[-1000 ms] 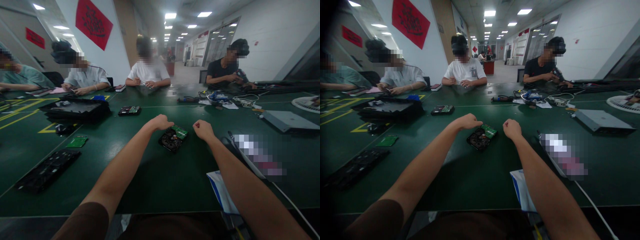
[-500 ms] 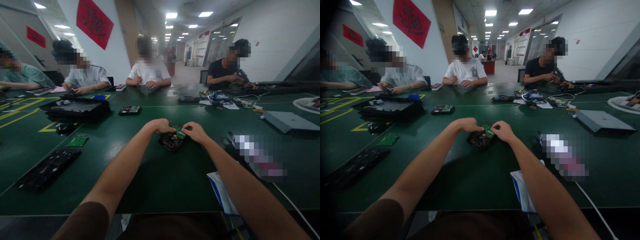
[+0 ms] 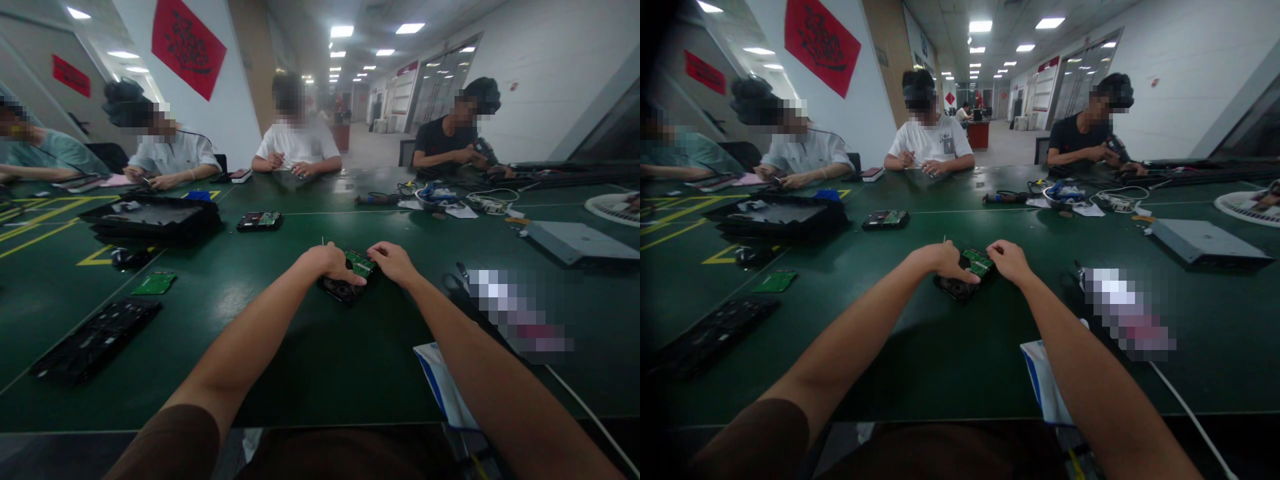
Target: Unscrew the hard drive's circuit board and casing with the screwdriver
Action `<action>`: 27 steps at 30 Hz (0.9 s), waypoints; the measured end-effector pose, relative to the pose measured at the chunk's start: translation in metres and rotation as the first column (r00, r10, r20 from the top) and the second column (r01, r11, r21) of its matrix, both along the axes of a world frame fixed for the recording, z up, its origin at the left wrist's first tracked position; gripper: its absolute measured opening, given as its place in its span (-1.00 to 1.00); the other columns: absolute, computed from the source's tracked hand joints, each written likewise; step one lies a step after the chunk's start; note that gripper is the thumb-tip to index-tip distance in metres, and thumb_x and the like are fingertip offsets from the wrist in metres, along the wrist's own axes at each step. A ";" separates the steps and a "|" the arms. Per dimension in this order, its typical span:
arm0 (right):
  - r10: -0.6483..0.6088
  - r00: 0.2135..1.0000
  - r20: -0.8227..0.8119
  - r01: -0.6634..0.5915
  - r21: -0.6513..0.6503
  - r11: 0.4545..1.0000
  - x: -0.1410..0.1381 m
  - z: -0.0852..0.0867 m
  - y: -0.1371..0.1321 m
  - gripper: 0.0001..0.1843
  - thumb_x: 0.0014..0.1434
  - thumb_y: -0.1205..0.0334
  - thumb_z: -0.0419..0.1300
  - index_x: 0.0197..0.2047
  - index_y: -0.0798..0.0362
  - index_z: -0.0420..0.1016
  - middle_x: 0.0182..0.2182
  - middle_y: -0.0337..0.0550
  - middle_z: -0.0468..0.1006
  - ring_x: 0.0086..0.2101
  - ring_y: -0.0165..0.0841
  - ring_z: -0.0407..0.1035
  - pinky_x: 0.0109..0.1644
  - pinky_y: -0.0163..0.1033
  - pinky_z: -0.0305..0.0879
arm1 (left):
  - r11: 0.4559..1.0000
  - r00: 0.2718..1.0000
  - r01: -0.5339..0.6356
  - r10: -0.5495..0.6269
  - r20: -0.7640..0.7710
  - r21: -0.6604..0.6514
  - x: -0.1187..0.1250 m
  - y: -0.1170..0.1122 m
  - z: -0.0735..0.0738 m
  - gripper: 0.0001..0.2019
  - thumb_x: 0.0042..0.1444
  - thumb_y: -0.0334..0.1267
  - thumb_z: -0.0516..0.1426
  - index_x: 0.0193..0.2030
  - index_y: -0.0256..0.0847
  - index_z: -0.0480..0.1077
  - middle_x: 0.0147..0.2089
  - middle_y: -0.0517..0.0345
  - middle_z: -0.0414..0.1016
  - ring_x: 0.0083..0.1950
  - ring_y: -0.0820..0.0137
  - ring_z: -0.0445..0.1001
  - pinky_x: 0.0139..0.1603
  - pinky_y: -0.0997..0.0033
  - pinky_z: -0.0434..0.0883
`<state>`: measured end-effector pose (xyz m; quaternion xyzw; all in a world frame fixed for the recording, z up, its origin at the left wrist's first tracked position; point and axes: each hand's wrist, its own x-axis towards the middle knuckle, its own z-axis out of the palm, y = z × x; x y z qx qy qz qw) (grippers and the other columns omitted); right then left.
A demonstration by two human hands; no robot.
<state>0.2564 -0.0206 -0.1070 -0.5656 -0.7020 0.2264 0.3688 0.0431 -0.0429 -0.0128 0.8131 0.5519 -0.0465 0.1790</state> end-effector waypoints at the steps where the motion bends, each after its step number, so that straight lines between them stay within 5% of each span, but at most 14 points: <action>1: 0.001 1.000 0.001 -0.001 -0.004 1.000 0.000 0.000 0.000 -0.78 0.26 0.09 0.20 -0.21 -0.01 0.62 -0.25 -0.15 0.69 -0.22 -0.30 0.54 -0.12 -0.24 0.41 | 1.000 0.996 -0.006 0.006 -0.086 0.002 0.003 -0.003 0.000 -0.03 -0.41 0.51 0.31 -0.03 -0.31 0.64 0.24 -0.50 0.43 0.21 -0.30 0.44 0.15 0.04 0.42; 5: -0.004 1.000 0.019 0.004 0.001 1.000 0.001 0.000 0.000 -0.79 0.26 0.09 0.20 -0.22 -0.02 0.63 -0.24 -0.16 0.69 -0.22 -0.30 0.54 -0.12 -0.24 0.40 | 1.000 0.977 -0.006 0.009 -0.215 0.014 0.008 -0.011 0.002 0.06 -0.42 0.55 0.28 0.13 -0.22 0.58 0.36 -0.43 0.29 0.25 -0.36 0.37 0.19 -0.05 0.37; 14: -0.025 0.998 0.057 0.025 0.007 1.000 0.000 0.002 -0.002 -0.76 0.25 0.06 0.20 -0.24 -0.02 0.63 -0.29 -0.19 0.69 -0.30 -0.32 0.53 -0.19 -0.24 0.37 | 1.000 0.987 -0.008 0.012 -0.160 0.029 0.007 -0.010 0.007 0.03 -0.46 0.44 0.36 0.11 -0.27 0.59 0.34 -0.44 0.28 0.24 -0.38 0.35 0.15 -0.10 0.40; 21: -0.030 1.000 0.004 0.030 -0.037 0.999 -0.003 0.003 -0.005 -0.79 0.27 0.09 0.19 -0.19 -0.01 0.60 -0.30 -0.19 0.68 -0.35 -0.35 0.53 -0.20 -0.26 0.39 | 0.981 0.953 0.192 -0.183 -0.242 0.015 -0.010 0.001 0.009 0.01 -0.35 0.38 0.33 0.18 -0.33 0.53 0.35 -0.36 0.24 0.27 -0.20 0.32 0.22 0.10 0.38; 27: 0.043 0.999 0.005 -0.043 0.032 0.999 -0.006 0.002 -0.003 -0.69 0.37 0.02 0.11 0.02 -0.06 0.58 -0.06 -0.17 0.67 -0.09 -0.30 0.52 0.01 -0.21 0.36 | 0.954 0.943 0.298 -0.287 -0.169 0.038 -0.022 0.007 0.005 0.00 -0.38 0.22 0.38 0.31 -0.02 0.42 0.37 -0.12 0.20 0.30 -0.12 0.22 0.32 0.02 0.29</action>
